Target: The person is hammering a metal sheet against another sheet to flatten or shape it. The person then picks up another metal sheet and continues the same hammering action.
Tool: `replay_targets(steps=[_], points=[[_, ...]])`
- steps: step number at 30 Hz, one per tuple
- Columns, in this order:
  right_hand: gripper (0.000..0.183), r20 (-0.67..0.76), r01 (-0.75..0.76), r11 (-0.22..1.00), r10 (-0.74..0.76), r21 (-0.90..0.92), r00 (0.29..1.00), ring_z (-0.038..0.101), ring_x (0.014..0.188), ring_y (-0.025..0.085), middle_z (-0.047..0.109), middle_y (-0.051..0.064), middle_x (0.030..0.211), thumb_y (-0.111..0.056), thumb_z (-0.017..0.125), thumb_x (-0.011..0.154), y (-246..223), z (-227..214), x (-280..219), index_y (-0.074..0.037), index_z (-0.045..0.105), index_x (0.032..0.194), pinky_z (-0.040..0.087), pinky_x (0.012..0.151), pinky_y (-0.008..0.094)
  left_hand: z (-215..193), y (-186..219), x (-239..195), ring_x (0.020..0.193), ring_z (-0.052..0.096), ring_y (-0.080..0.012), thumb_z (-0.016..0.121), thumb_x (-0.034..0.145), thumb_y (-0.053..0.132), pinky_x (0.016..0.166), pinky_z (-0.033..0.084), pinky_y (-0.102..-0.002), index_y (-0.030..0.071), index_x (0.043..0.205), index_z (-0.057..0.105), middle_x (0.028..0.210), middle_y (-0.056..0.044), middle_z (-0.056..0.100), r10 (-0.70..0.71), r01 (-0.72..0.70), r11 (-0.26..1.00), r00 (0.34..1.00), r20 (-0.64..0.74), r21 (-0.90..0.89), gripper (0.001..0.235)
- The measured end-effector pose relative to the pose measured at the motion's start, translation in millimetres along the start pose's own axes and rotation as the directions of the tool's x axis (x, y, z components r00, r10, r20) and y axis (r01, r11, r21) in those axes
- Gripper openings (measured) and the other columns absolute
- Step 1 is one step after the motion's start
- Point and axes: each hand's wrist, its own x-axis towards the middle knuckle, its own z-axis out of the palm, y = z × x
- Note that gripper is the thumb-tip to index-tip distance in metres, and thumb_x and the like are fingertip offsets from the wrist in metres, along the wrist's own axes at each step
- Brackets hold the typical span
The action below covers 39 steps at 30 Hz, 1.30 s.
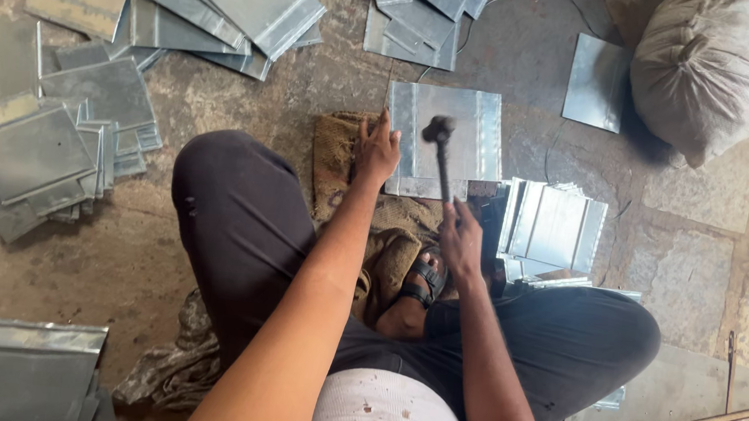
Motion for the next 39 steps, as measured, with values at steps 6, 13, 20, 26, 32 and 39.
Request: replay_targets(steps=[6,13,20,26,32,39], points=[[0.048,-0.113,0.159,0.987,-0.154,0.036,0.982,0.058,0.062,0.012,0.058,0.006,0.069,-0.036,0.047,0.110,5.0,9.5,-20.2,0.002,0.061,0.136,0.045,0.055,0.031,-17.4,11.0,-34.4,0.157,0.012,-0.0373,0.040,0.108,0.042,0.124,0.016,-0.062,0.018,0.163,0.020,0.168,0.001,0.032,-0.008,0.006,0.998,1.000,0.022,0.060,0.063],[0.050,-0.014,-0.054,0.966,0.059,0.254,0.998,0.046,0.055,0.007,0.052,-0.002,0.068,-0.037,0.050,0.108,-28.1,-12.6,-4.8,-0.003,0.059,0.143,0.037,0.045,0.027,-2.1,-14.0,-34.2,0.166,0.016,-0.0370,0.040,0.118,0.042,0.142,0.021,-0.055,0.017,0.171,0.022,0.165,0.001,0.033,0.252,-0.239,0.967,0.953,-0.168,0.093,0.061],[0.042,-0.130,0.252,0.953,-0.232,0.166,0.964,0.054,0.060,0.004,0.059,-0.002,0.071,-0.031,0.050,0.111,10.3,17.0,-18.8,0.001,0.062,0.137,0.042,0.049,0.023,-18.5,3.8,-42.7,0.159,0.009,-0.0376,0.041,0.108,0.040,0.125,0.018,-0.060,0.020,0.164,0.023,0.169,0.002,0.027,-0.014,0.010,0.998,0.998,0.059,0.066,0.062],[0.049,-0.042,-0.048,0.988,0.055,0.149,0.998,0.053,0.054,0.007,0.062,-0.001,0.072,-0.031,0.050,0.105,-14.9,-2.5,-6.0,-0.003,0.051,0.145,0.044,0.042,0.024,-22.1,-6.5,-55.8,0.157,0.011,-0.0387,0.039,0.108,0.039,0.126,0.018,-0.057,0.017,0.164,0.023,0.171,0.000,0.024,0.010,-0.013,0.998,0.999,0.039,0.061,0.062],[0.051,-0.209,0.329,0.789,-0.257,0.518,0.944,0.047,0.061,0.006,0.050,0.002,0.074,-0.030,0.052,0.113,19.3,16.5,-1.4,0.002,0.051,0.152,0.037,0.048,0.024,-17.8,-6.3,-70.2,0.159,0.009,-0.0376,0.038,0.107,0.038,0.124,0.021,-0.053,0.017,0.163,0.021,0.172,0.002,0.017,-0.067,0.066,0.998,0.995,0.074,0.018,0.062],[0.048,0.035,-0.036,0.977,0.029,0.209,0.999,0.045,0.053,0.007,0.052,0.000,0.069,-0.031,0.052,0.108,-16.0,1.1,20.6,-0.004,0.054,0.147,0.037,0.044,0.025,-16.2,-8.6,-64.3,0.158,0.011,-0.0369,0.040,0.108,0.036,0.126,0.022,-0.053,0.016,0.163,0.025,0.173,-0.003,0.016,0.020,-0.020,0.999,1.000,-0.003,0.032,0.060]])
